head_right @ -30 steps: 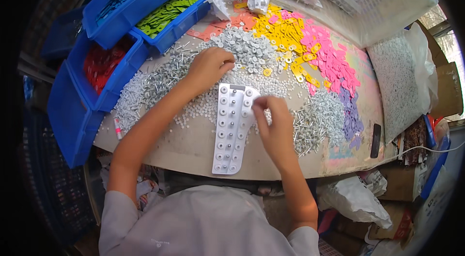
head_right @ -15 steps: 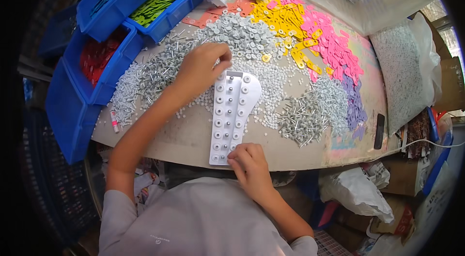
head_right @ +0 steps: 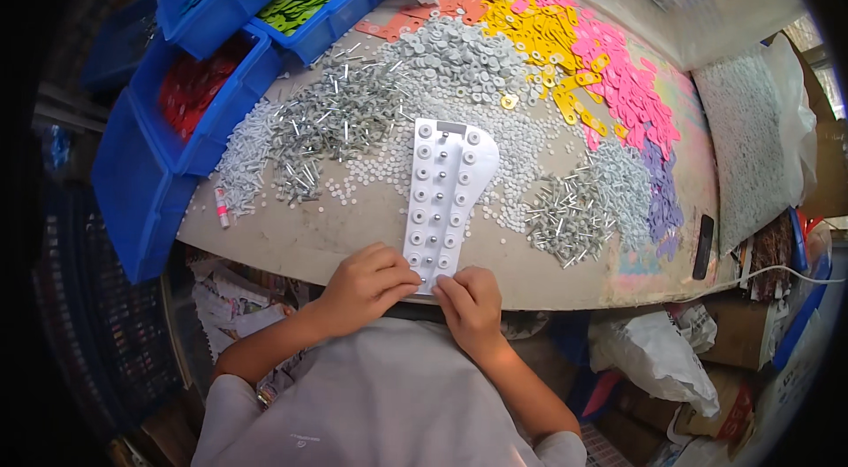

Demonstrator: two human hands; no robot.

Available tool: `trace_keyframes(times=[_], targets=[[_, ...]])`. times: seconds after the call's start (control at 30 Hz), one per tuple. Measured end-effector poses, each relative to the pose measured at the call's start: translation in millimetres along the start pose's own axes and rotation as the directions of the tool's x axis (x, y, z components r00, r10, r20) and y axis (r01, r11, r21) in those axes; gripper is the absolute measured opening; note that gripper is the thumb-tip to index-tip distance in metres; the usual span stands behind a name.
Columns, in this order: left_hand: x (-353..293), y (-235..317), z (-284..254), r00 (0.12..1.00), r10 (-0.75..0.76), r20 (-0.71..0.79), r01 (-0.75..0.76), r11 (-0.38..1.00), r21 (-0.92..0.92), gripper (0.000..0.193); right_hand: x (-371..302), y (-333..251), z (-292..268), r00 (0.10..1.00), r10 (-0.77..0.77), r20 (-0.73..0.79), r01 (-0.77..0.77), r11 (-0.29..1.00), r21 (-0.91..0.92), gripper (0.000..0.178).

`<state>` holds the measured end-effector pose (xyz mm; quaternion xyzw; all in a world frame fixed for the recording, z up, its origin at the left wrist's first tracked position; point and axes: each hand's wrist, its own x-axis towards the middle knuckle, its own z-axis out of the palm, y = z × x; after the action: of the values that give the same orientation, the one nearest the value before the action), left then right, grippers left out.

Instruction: Assembling a toy xylophone by placing colorful keys and plastic pins onto a white base frame.

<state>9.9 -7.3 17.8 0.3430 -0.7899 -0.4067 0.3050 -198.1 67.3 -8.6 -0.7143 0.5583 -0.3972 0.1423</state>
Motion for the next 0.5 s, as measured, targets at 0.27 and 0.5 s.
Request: trace_keyframes(times=[0.27, 0.5], targets=[[-15, -3, 20, 0.966, 0.139, -0.219, -0.093, 0.973, 0.211, 0.016, -9, 5, 1, 1.0, 0.028, -0.004, -0.028, 1.0, 0.01, 0.026], [-22, -12, 14, 0.94, 0.298, -0.167, -0.226, 0.909, 0.35, 0.017, -8, 3, 1, 0.999, -0.016, 0.031, 0.016, 1.0, 0.011, 0.018]])
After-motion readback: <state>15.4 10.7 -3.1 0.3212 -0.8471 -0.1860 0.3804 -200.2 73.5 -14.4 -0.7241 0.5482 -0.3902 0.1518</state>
